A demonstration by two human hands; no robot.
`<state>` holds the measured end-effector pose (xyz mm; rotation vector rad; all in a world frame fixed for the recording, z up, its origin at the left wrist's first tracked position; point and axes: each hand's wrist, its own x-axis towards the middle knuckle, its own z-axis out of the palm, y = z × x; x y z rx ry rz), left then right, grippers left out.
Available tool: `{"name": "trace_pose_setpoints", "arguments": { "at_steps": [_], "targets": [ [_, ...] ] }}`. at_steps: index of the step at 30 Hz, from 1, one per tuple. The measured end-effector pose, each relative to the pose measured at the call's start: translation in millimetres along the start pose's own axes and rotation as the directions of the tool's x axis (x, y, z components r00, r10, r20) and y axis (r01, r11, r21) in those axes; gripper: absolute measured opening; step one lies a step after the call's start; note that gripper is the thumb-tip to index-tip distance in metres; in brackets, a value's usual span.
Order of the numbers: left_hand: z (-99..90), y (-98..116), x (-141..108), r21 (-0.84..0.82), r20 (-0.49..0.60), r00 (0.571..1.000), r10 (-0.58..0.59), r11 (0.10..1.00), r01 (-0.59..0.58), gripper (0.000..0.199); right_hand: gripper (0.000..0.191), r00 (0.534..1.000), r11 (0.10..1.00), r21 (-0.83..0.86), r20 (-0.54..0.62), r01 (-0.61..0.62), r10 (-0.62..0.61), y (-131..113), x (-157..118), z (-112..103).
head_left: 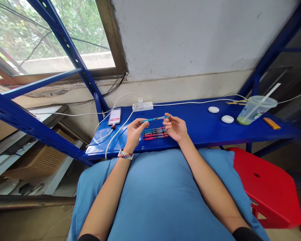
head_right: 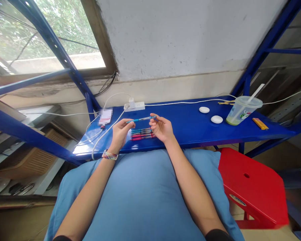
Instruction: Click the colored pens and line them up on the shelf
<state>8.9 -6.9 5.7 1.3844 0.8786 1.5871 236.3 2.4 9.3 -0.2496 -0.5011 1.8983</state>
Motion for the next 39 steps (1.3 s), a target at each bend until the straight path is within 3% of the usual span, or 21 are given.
{"name": "trace_pose_setpoints", "arguments": {
  "at_steps": [18,28,39],
  "targets": [
    [1.2,2.3,-0.8,0.023,0.005,1.0,0.019,1.0,-0.019,0.031,0.018,1.0,1.0,0.001,-0.002,0.004,-0.004,0.6,1.8,-2.0],
    [2.8,3.5,-1.7,0.026,0.019,1.0,0.012,1.0,-0.012,0.03,0.017,0.998,0.998,0.053,-0.062,0.015,-0.012,0.3,0.9,1.4],
    [2.4,3.2,-0.3,0.005,0.005,1.0,0.009,1.0,-0.009,0.03,0.02,1.0,1.0,0.003,-0.023,0.015,-0.015,1.2,1.7,-1.5]
  ]
}}
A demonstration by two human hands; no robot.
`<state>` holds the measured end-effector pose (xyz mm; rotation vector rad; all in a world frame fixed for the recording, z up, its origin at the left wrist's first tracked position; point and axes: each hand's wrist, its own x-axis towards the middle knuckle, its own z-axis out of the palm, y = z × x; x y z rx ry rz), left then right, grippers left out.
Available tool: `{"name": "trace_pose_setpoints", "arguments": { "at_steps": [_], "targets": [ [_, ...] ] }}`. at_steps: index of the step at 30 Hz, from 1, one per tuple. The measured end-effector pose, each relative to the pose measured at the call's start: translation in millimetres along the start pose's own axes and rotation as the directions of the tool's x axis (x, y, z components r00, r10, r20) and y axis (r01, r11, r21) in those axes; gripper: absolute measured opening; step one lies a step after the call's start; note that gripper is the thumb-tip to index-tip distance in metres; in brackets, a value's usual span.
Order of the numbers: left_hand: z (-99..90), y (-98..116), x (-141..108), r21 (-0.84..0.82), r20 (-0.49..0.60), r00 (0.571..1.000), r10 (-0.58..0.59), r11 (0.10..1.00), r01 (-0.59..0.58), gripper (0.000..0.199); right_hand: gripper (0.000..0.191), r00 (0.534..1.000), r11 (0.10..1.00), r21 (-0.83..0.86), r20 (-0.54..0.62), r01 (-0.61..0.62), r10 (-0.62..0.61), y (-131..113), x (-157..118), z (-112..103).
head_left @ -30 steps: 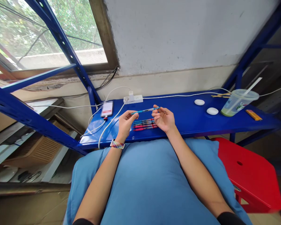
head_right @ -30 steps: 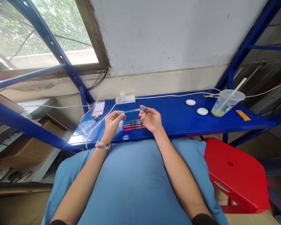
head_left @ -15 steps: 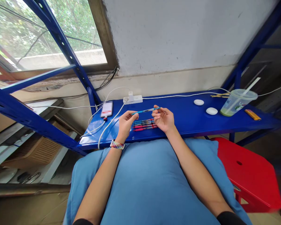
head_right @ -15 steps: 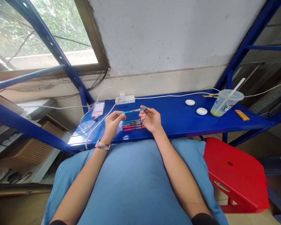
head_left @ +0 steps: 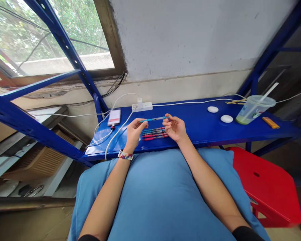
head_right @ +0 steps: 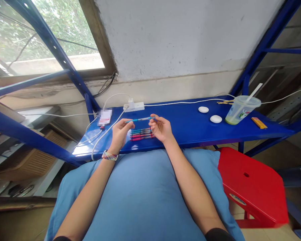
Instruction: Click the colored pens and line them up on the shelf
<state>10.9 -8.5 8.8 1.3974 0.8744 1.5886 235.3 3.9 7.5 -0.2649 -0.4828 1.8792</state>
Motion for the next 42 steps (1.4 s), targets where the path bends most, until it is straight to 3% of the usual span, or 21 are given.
{"name": "trace_pose_setpoints", "arguments": {
  "at_steps": [13,17,19,23,26,28,35,38,42],
  "targets": [
    [-2.5,-2.7,0.3,-0.009,0.009,1.0,-0.003,1.0,0.003,0.03,0.018,1.0,0.998,-0.068,0.015,0.007,-0.006,-0.5,-1.8,1.6],
    [-3.2,-1.5,0.3,-0.008,0.005,1.0,0.004,1.0,-0.004,0.029,0.027,0.997,0.961,-0.265,0.013,0.077,-0.076,0.5,-1.9,4.0],
    [-4.5,-1.5,1.2,0.016,-0.012,1.0,0.011,1.0,-0.01,0.028,0.028,0.978,0.858,-0.48,-0.002,0.18,-0.206,2.4,0.2,1.9],
    [-11.3,-6.5,4.9,0.15,-0.022,1.0,0.009,0.989,-0.005,0.024,0.019,0.877,0.438,-0.843,0.078,0.312,-0.475,4.7,7.0,-12.2],
    [-17.6,-13.2,6.5,0.311,0.005,1.0,0.014,0.95,-0.015,0.017,0.014,0.821,0.136,-0.94,0.196,0.313,-0.536,3.6,11.0,-25.8],
    [-20.3,-16.4,6.2,0.401,0.011,1.0,0.021,0.916,-0.023,0.013,0.015,0.814,0.0,-0.959,0.241,0.284,-0.529,2.9,12.2,-32.4],
    [-20.8,-16.5,2.1,0.728,0.061,0.998,-0.03,0.685,-0.024,0.02,0.025,0.877,-0.364,-0.923,0.275,0.126,-0.395,4.8,12.4,-36.9],
    [-21.2,-17.6,2.7,0.777,0.103,0.994,-0.039,0.627,-0.055,0.02,0.026,0.889,-0.423,-0.901,0.271,0.1,-0.368,5.6,11.9,-35.8],
    [-21.9,-18.9,4.4,0.799,0.122,0.991,-0.049,0.597,-0.069,0.023,0.027,0.894,-0.439,-0.894,0.265,0.088,-0.36,5.6,10.7,-34.5]
  ]
}}
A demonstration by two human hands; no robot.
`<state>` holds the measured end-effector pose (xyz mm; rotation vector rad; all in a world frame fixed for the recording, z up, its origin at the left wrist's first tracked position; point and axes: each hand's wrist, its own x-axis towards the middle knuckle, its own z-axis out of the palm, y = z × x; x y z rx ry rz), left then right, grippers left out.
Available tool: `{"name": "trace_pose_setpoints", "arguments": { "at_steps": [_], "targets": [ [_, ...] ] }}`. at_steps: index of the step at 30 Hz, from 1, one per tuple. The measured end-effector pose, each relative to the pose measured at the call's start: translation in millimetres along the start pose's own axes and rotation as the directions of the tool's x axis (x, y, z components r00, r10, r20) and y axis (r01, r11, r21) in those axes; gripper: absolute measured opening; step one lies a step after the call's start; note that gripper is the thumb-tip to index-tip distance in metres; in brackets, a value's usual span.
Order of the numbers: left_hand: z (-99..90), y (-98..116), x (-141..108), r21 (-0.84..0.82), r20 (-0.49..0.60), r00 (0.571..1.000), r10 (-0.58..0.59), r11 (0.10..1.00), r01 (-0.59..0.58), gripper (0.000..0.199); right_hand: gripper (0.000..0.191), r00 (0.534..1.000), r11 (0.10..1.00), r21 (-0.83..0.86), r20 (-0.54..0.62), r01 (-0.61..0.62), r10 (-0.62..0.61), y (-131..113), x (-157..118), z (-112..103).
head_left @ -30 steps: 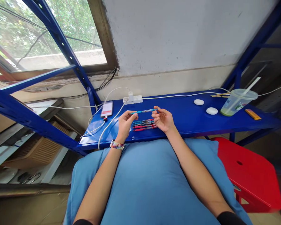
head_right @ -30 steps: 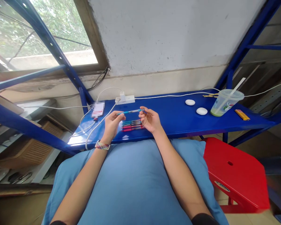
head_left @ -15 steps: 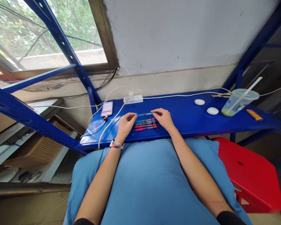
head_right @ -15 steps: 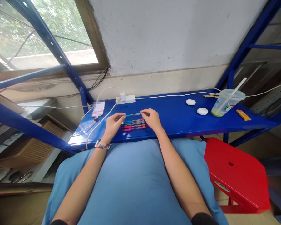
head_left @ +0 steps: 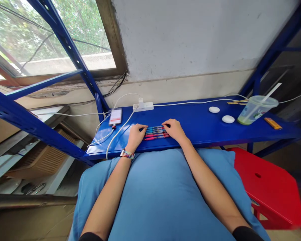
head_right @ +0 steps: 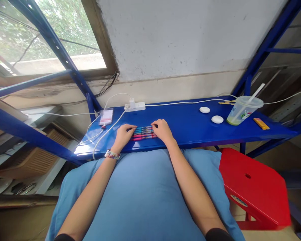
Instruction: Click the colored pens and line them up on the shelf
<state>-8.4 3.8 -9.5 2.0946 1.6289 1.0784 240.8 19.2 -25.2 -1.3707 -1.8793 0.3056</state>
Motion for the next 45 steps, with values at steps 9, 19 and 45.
{"name": "trace_pose_setpoints", "arguments": {
  "at_steps": [9,19,45],
  "targets": [
    [0.9,-0.8,0.3,0.023,0.026,0.999,0.04,0.999,-0.041,0.022,0.027,1.0,1.0,-0.001,-0.004,-0.02,0.02,-1.5,-0.1,-1.2],
    [-1.0,0.7,-0.4,0.031,0.042,0.995,0.087,0.996,-0.088,0.02,0.025,1.0,1.0,0.004,0.006,-0.026,0.026,-5.1,-1.8,-4.4],
    [-6.2,4.3,-3.4,0.037,0.053,0.994,0.096,0.995,-0.098,0.02,0.024,0.998,1.0,-0.006,0.051,-0.027,0.027,-18.0,-3.1,-17.1]
  ]
}}
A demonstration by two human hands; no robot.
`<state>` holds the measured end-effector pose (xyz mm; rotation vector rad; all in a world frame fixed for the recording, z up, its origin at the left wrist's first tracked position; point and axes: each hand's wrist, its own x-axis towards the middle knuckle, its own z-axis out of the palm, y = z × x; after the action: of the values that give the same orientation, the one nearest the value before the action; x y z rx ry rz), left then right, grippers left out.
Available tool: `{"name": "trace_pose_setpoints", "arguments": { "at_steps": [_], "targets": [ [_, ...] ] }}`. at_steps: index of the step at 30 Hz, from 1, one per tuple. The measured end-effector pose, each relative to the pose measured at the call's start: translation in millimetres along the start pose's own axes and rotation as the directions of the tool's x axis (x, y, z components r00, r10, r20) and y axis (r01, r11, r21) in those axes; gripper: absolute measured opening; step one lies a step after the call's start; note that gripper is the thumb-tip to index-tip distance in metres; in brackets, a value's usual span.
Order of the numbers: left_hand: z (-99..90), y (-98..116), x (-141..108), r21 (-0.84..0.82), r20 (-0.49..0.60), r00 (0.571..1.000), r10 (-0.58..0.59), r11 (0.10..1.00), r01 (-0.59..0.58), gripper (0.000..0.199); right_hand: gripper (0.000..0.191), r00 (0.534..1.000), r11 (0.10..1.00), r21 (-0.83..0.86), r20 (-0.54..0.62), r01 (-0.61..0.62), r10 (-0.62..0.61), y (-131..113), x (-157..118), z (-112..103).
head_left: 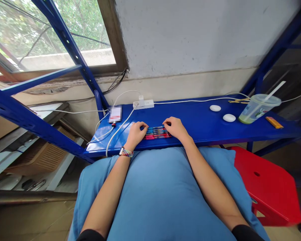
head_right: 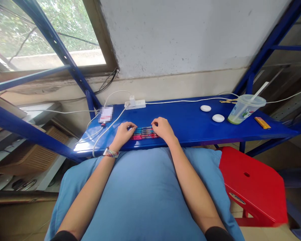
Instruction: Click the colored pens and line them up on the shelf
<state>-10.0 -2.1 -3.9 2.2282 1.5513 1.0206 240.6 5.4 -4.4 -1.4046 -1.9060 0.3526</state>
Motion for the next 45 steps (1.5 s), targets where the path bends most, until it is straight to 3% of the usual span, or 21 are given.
{"name": "trace_pose_setpoints", "arguments": {
  "at_steps": [16,22,27,31,45],
  "targets": [
    [2.1,-3.1,1.2,0.041,0.027,1.0,0.015,0.999,-0.016,0.023,0.024,0.998,0.998,-0.061,0.059,0.032,-0.028,-0.9,0.4,1.0],
    [1.7,-2.7,0.5,0.029,0.015,1.0,0.019,0.999,-0.019,0.023,0.019,0.999,0.999,0.017,0.013,0.05,-0.05,-5.9,-2.0,-3.1],
    [1.3,-1.7,1.0,0.012,0.012,1.0,0.011,1.0,-0.011,0.023,0.014,0.964,0.977,0.119,0.176,0.178,-0.197,-19.9,-5.8,-9.4],
    [1.5,-1.7,1.3,0.01,0.013,1.0,0.01,1.0,-0.01,0.023,0.01,0.921,0.97,0.132,0.311,0.203,-0.235,-26.4,-8.7,-8.5],
    [1.1,-0.4,1.3,0.024,0.012,1.0,0.007,1.0,-0.007,0.025,0.015,0.898,0.978,0.084,0.388,0.19,-0.208,-23.5,-7.4,-3.7]
  ]
}}
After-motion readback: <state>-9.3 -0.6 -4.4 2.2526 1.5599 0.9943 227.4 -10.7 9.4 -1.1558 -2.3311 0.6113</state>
